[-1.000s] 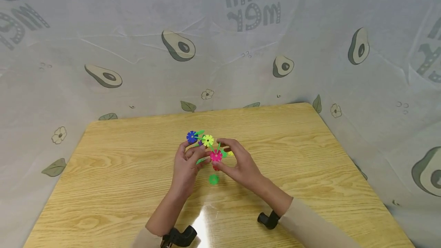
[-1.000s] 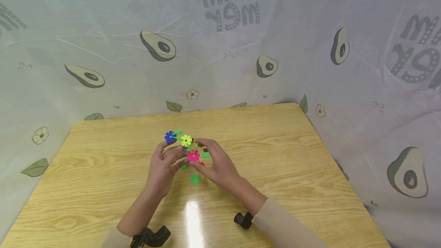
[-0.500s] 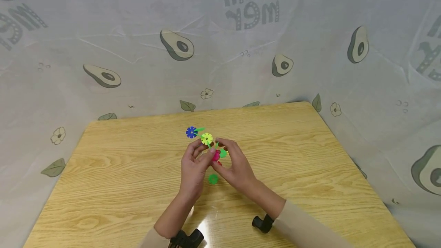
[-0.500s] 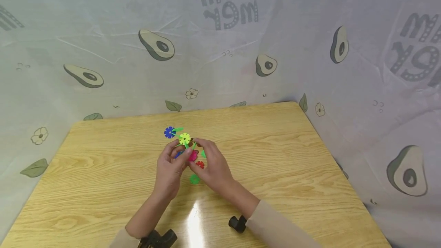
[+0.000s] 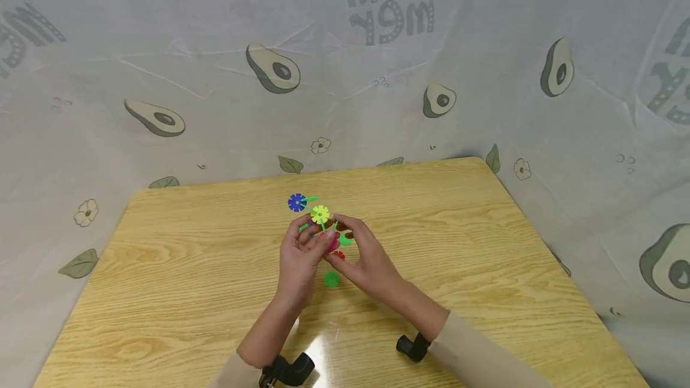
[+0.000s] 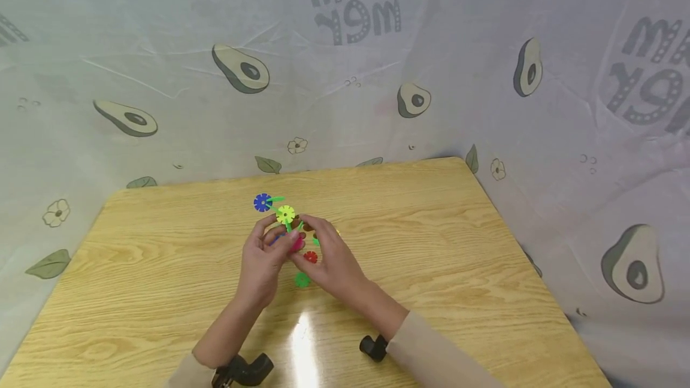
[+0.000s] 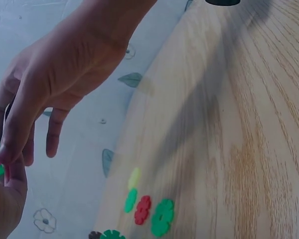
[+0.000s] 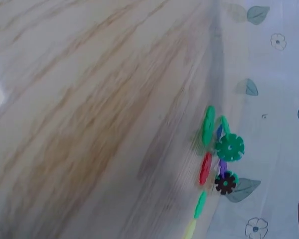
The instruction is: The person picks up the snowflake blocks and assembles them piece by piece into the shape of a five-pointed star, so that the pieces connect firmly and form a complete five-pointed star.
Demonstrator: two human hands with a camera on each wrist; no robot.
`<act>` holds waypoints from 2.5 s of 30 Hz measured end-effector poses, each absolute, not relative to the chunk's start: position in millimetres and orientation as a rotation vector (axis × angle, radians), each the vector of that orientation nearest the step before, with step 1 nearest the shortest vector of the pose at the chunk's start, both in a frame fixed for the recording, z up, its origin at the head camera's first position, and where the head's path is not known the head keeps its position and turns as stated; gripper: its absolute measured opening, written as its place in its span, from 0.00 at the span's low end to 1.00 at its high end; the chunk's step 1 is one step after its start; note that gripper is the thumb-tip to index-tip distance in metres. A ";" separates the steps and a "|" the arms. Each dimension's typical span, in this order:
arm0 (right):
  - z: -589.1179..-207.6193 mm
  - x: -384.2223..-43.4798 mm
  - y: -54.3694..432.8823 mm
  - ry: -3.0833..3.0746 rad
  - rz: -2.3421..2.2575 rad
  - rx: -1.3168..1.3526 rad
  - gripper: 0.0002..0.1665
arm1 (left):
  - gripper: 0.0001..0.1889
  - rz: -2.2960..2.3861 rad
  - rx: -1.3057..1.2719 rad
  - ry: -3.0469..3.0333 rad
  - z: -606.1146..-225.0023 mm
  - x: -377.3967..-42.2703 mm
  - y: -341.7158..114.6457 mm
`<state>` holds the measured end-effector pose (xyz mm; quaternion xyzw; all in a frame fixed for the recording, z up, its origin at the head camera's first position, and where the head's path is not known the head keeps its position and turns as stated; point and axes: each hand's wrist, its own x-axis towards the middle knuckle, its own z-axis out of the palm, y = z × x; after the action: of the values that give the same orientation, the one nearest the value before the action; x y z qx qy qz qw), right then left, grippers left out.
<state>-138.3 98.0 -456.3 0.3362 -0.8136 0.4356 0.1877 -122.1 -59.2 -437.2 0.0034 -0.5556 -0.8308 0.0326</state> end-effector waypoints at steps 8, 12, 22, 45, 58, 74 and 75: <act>-454.1 -145.9 111.4 -2.381 1.322 1.088 0.45 | 0.24 -2.630 0.017 -1.684 -441.4 -123.6 -68.1; -457.7 -164.4 124.8 -2.490 1.386 0.988 0.40 | 0.24 -2.643 0.001 -1.662 -442.4 -125.0 -70.6; -494.2 -216.7 154.8 -2.974 1.008 0.886 0.31 | 0.24 -2.632 0.064 -1.612 -446.2 -124.1 -77.1; -504.1 -222.2 165.0 -2.887 1.094 0.877 0.32 | 0.22 -2.633 0.008 -1.701 -443.7 -127.4 -75.2; -468.4 -196.5 163.9 -2.684 1.500 0.814 0.17 | 0.18 -2.680 -0.035 -1.796 -443.7 -125.0 -81.7; -408.6 -171.1 147.5 -2.484 1.363 1.133 0.16 | 0.18 -2.738 -0.057 -1.927 -439.3 -123.7 -83.1; -407.7 -170.5 147.5 -2.484 1.356 1.142 0.16 | 0.18 -2.735 -0.063 -1.934 -439.5 -123.8 -82.9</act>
<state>-170.5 147.5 -407.7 0.3737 -0.8133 0.4438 0.0449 -123.8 -82.9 -439.5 -0.0187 -0.5742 -0.8119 -0.1044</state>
